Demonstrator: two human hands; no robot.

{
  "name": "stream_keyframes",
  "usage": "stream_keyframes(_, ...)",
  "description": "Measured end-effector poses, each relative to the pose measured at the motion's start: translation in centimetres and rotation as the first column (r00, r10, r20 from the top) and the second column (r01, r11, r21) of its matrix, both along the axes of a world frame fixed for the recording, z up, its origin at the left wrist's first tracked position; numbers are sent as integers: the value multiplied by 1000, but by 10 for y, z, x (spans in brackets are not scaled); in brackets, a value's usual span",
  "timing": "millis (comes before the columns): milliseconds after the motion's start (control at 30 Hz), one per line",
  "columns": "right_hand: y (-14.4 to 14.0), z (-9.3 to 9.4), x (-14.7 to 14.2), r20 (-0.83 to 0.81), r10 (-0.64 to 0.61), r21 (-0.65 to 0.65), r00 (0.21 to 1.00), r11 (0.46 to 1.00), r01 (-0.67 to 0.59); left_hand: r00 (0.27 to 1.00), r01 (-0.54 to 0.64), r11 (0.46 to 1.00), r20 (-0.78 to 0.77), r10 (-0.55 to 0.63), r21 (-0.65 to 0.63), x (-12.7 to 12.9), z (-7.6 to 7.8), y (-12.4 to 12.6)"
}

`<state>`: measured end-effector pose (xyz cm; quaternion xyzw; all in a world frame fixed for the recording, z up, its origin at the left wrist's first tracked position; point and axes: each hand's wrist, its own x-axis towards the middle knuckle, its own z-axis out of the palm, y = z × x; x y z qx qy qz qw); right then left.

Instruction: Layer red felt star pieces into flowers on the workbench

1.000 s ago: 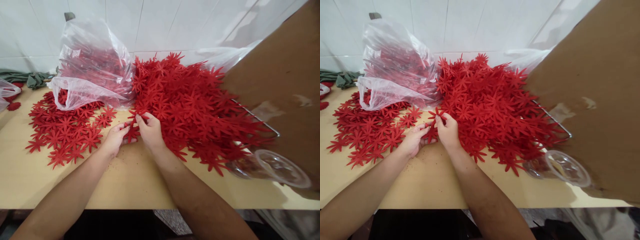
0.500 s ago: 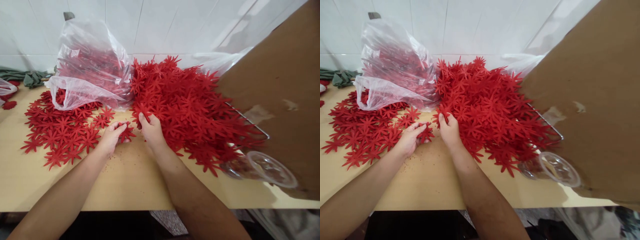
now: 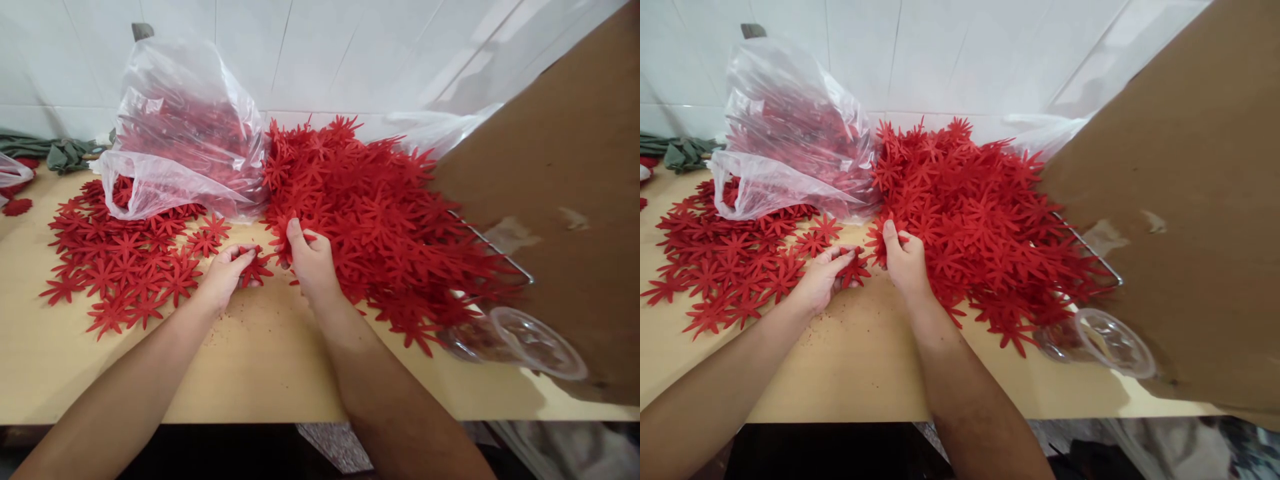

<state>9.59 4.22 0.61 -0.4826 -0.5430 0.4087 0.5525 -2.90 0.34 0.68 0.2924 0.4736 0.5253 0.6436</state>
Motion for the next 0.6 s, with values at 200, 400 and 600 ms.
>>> stream_keyframes(200,3,-2,-2,-140,134,-124,981,981,-152,1000,23,1000,-18,-23,4,0,2,0)
stream_keyframes(400,4,-2,-1,-230,261,-212,938,927,-310,999,40,999,-21,-39,27,0,2,0)
stream_keyframes(600,7,-2,0,-244,150,-181,958,964,-196,999,41,999,-34,-41,17,0,1,0)
